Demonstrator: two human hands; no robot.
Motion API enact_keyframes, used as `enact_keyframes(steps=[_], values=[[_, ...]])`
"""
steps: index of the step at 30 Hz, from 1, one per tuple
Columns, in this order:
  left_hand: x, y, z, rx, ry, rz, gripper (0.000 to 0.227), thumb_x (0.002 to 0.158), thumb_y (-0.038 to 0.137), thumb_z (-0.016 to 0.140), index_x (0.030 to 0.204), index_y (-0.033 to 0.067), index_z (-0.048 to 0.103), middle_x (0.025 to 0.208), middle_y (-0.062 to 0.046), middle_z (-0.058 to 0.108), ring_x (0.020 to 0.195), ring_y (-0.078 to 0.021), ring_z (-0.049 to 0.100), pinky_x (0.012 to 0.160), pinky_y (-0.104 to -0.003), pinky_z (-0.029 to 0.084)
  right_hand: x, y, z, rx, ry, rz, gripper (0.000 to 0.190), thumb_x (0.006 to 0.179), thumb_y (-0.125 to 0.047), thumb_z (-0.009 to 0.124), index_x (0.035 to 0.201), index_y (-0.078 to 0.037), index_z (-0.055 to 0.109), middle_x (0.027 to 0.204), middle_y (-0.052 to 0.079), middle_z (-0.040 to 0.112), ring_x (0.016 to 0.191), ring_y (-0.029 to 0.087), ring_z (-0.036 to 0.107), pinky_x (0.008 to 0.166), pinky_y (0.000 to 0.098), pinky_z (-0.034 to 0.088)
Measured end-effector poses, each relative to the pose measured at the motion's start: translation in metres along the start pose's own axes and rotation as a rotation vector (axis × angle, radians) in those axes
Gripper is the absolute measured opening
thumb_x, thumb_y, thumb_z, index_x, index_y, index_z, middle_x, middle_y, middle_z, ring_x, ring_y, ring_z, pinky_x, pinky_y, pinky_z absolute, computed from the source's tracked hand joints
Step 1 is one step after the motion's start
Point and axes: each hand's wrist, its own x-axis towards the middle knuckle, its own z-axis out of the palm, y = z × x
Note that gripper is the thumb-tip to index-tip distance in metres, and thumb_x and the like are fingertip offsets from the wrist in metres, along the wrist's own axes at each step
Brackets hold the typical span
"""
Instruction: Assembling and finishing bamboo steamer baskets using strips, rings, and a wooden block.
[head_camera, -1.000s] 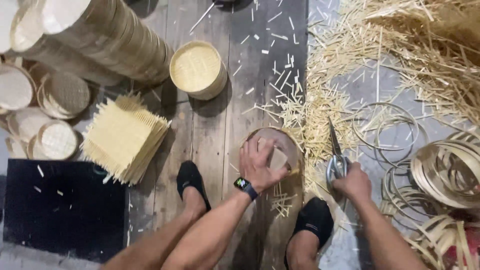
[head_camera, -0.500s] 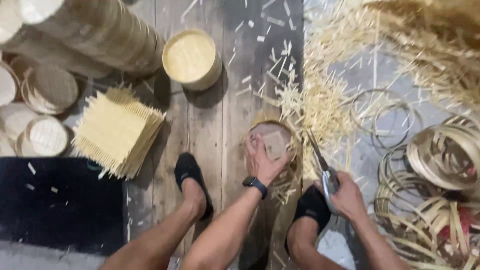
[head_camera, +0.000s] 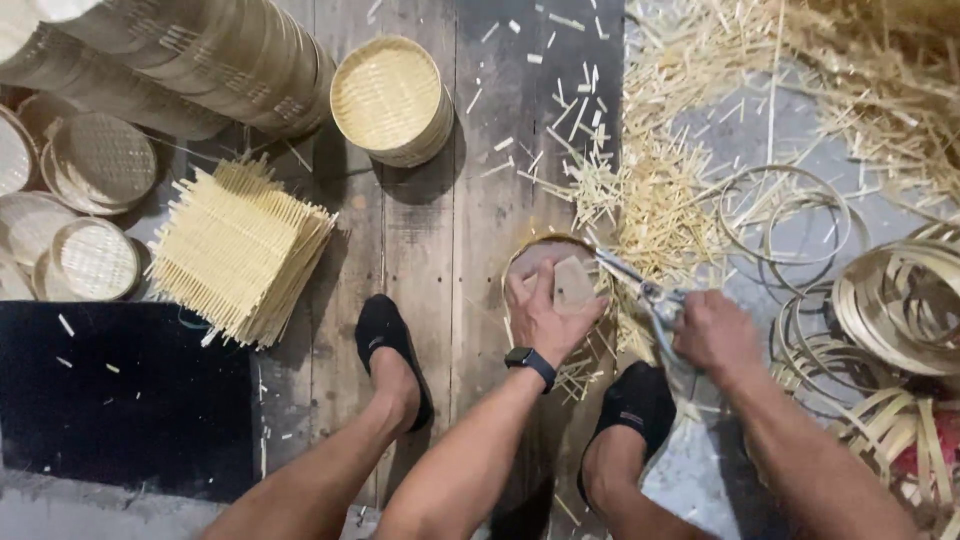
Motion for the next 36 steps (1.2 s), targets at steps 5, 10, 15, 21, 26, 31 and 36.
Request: enact_keyframes(steps=[5, 10, 15, 21, 26, 31, 36], values=[[0.007, -0.002, -0.005, -0.007, 0.012, 0.142, 0.084, 0.066, 0.050, 0.088, 0.135, 0.0123, 0.059, 0.127, -0.025, 0.048, 0.122, -0.0442, 0.051, 0.100, -0.052, 0.048, 0.017, -0.013, -0.022, -0.054, 0.138, -0.070, 0.063, 0.079, -0.056, 0.077, 0.101, 0.003, 0.065, 0.099, 0.021, 0.064, 0.097, 0.037, 0.065, 0.083, 0.0479, 0.056], [0.014, -0.006, -0.014, -0.004, -0.128, 0.220, 0.077, 0.060, 0.041, 0.085, 0.130, 0.0203, 0.060, 0.125, -0.022, 0.051, 0.122, -0.0431, 0.052, 0.099, -0.051, 0.050, 0.025, 0.008, 0.021, 0.004, 0.154, -0.125, 0.044, 0.080, -0.039, 0.071, 0.105, -0.003, 0.068, 0.104, 0.017, 0.065, 0.101, 0.035, 0.066, 0.085, 0.0479, 0.056], [0.009, -0.007, -0.009, 0.017, -0.098, 0.217, 0.078, 0.056, 0.039, 0.087, 0.127, 0.0178, 0.064, 0.126, -0.023, 0.051, 0.120, -0.0431, 0.052, 0.100, -0.052, 0.048, 0.017, -0.011, 0.006, 0.001, 0.220, -0.111, 0.052, 0.079, -0.048, 0.073, 0.101, -0.001, 0.067, 0.101, 0.018, 0.065, 0.098, 0.036, 0.065, 0.082, 0.0495, 0.055], [0.011, -0.010, -0.010, 0.017, -0.080, 0.260, 0.081, 0.056, 0.040, 0.088, 0.128, 0.0139, 0.062, 0.128, -0.023, 0.049, 0.121, -0.0442, 0.051, 0.102, -0.052, 0.047, 0.023, -0.006, 0.012, -0.022, 0.125, -0.069, 0.052, 0.084, -0.049, 0.070, 0.105, -0.002, 0.068, 0.102, 0.017, 0.065, 0.099, 0.034, 0.065, 0.082, 0.0477, 0.056], [0.007, -0.009, -0.014, -0.003, -0.152, 0.249, 0.079, 0.057, 0.038, 0.086, 0.130, 0.0176, 0.062, 0.129, -0.022, 0.050, 0.121, -0.0424, 0.052, 0.102, -0.051, 0.048, 0.025, -0.001, 0.014, -0.013, 0.001, -0.052, 0.044, 0.090, -0.044, 0.067, 0.106, -0.004, 0.068, 0.102, 0.016, 0.066, 0.097, 0.033, 0.066, 0.080, 0.0490, 0.057], [0.002, -0.004, -0.004, -0.020, -0.003, 0.213, 0.080, 0.058, 0.039, 0.090, 0.130, 0.0178, 0.061, 0.128, -0.022, 0.049, 0.122, -0.0434, 0.051, 0.102, -0.053, 0.046, -0.002, -0.011, 0.017, 0.085, 0.255, -0.074, 0.060, 0.073, -0.054, 0.076, 0.097, 0.000, 0.067, 0.101, 0.020, 0.065, 0.098, 0.038, 0.064, 0.085, 0.0488, 0.055], [0.004, -0.003, -0.007, -0.014, -0.062, 0.178, 0.079, 0.061, 0.039, 0.089, 0.131, 0.0170, 0.061, 0.129, -0.022, 0.049, 0.121, -0.0418, 0.051, 0.102, -0.052, 0.047, 0.002, 0.015, 0.040, 0.062, 0.144, -0.018, 0.048, 0.080, -0.049, 0.072, 0.098, -0.005, 0.070, 0.100, 0.017, 0.069, 0.097, 0.036, 0.068, 0.081, 0.0493, 0.057]])
